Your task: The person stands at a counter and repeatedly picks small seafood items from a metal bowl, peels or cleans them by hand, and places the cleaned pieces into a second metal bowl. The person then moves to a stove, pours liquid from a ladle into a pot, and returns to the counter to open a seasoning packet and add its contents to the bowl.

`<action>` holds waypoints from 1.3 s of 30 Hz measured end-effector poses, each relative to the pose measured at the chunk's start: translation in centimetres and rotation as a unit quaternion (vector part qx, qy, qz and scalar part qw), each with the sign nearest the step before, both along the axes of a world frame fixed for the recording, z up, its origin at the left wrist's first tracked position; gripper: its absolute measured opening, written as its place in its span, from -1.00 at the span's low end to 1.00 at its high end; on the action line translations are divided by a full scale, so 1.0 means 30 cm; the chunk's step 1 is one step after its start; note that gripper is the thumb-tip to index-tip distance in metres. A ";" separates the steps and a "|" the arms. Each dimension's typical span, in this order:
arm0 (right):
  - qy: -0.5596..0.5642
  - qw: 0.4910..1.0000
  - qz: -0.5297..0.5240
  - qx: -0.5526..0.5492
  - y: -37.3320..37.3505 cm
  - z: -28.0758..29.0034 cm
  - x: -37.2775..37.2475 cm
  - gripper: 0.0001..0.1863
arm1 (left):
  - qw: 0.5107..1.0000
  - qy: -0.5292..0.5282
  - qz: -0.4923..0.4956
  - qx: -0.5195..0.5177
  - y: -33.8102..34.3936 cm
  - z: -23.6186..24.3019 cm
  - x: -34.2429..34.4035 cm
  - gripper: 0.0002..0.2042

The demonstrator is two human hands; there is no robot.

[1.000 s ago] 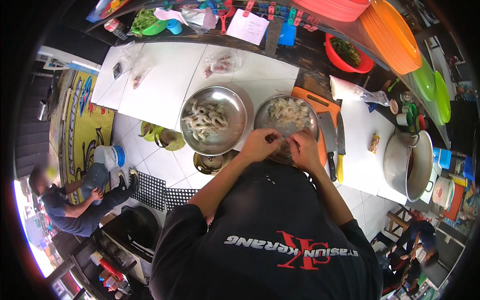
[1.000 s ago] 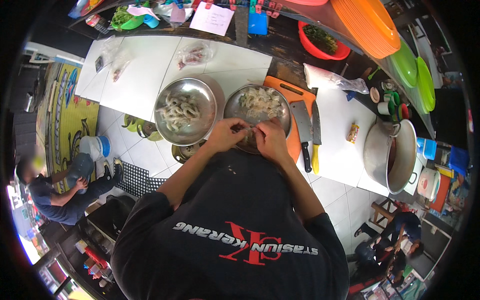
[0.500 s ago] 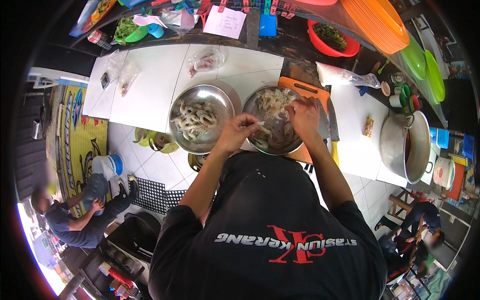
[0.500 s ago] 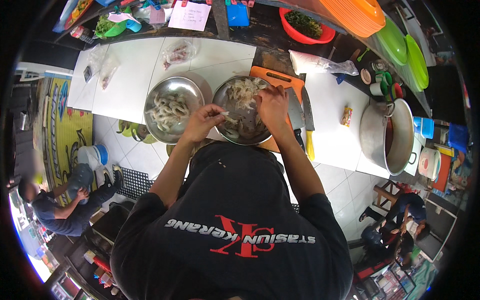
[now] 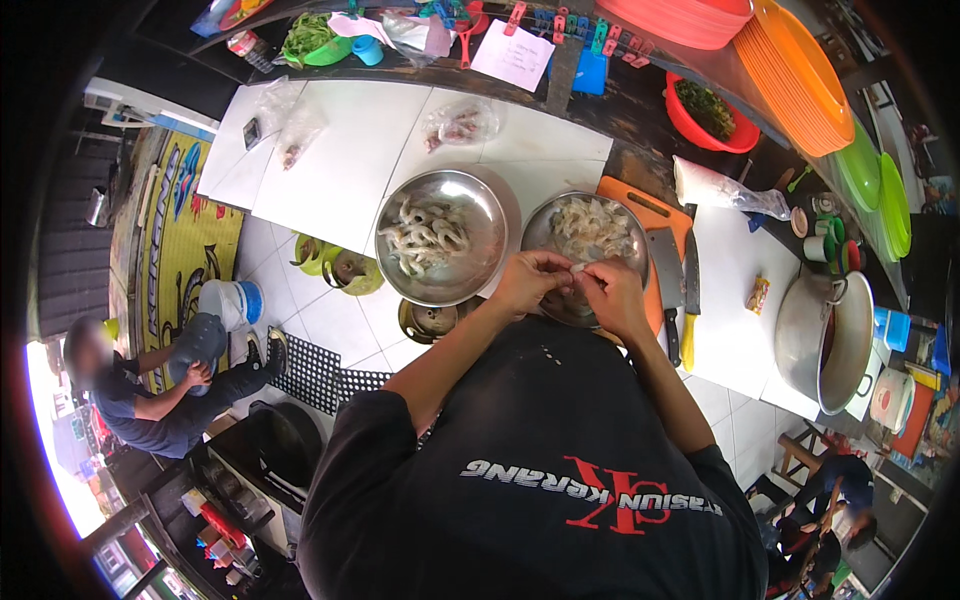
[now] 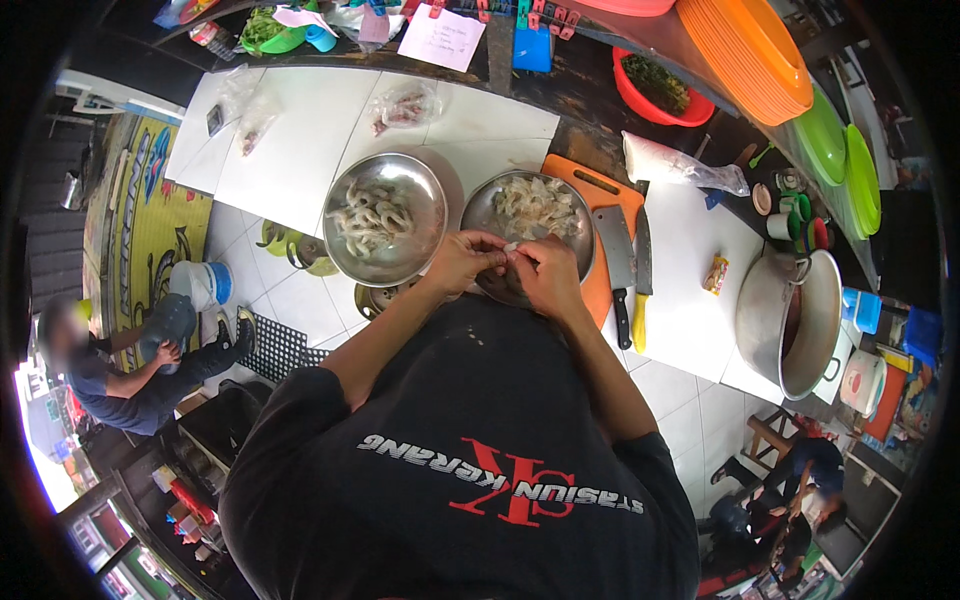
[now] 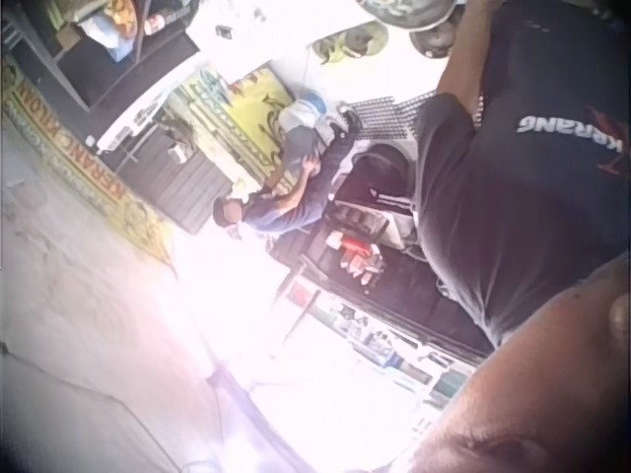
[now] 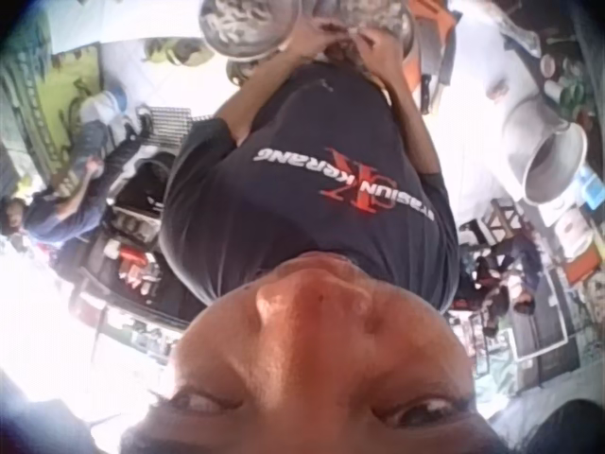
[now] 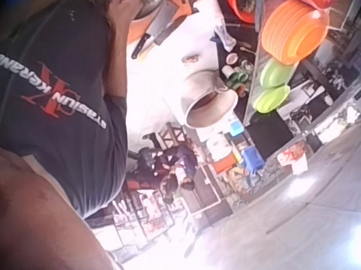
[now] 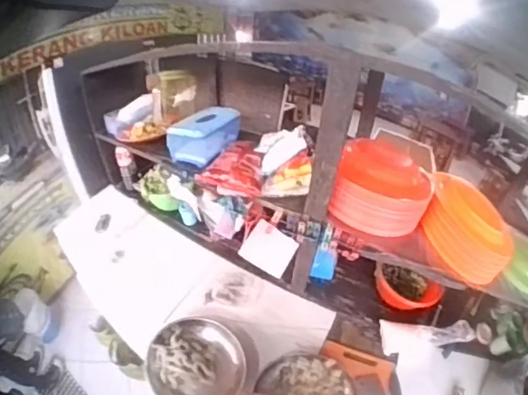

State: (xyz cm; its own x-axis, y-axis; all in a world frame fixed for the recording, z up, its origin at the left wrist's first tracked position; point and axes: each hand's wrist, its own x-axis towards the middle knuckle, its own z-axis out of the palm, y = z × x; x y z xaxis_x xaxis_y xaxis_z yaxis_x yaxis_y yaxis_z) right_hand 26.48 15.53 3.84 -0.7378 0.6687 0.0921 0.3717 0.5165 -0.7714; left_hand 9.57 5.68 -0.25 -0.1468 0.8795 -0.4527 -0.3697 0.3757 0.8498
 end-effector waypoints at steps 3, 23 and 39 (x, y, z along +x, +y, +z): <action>0.010 0.998 -0.034 -0.047 -0.014 -0.046 -0.001 -0.84 | 0.999 -0.030 0.010 0.006 -0.009 -0.024 0.004 -0.80; -0.061 0.964 0.142 0.216 0.053 -0.094 -0.018 -0.77 | 0.957 -0.008 0.290 -0.025 0.054 -0.091 0.182 -0.80; -0.011 0.986 0.110 0.127 0.000 -0.124 -0.039 -0.77 | 0.969 0.121 0.215 -0.029 -0.045 -0.026 0.135 -0.80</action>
State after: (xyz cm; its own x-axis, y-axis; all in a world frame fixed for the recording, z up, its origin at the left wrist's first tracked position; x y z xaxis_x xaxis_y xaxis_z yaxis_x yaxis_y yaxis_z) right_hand 25.30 15.53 0.12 -0.8666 0.4488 0.2181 0.2441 0.7625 -0.5992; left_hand 13.62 4.34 -1.04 -0.6012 0.6881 -0.4064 -0.2960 0.2807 0.9130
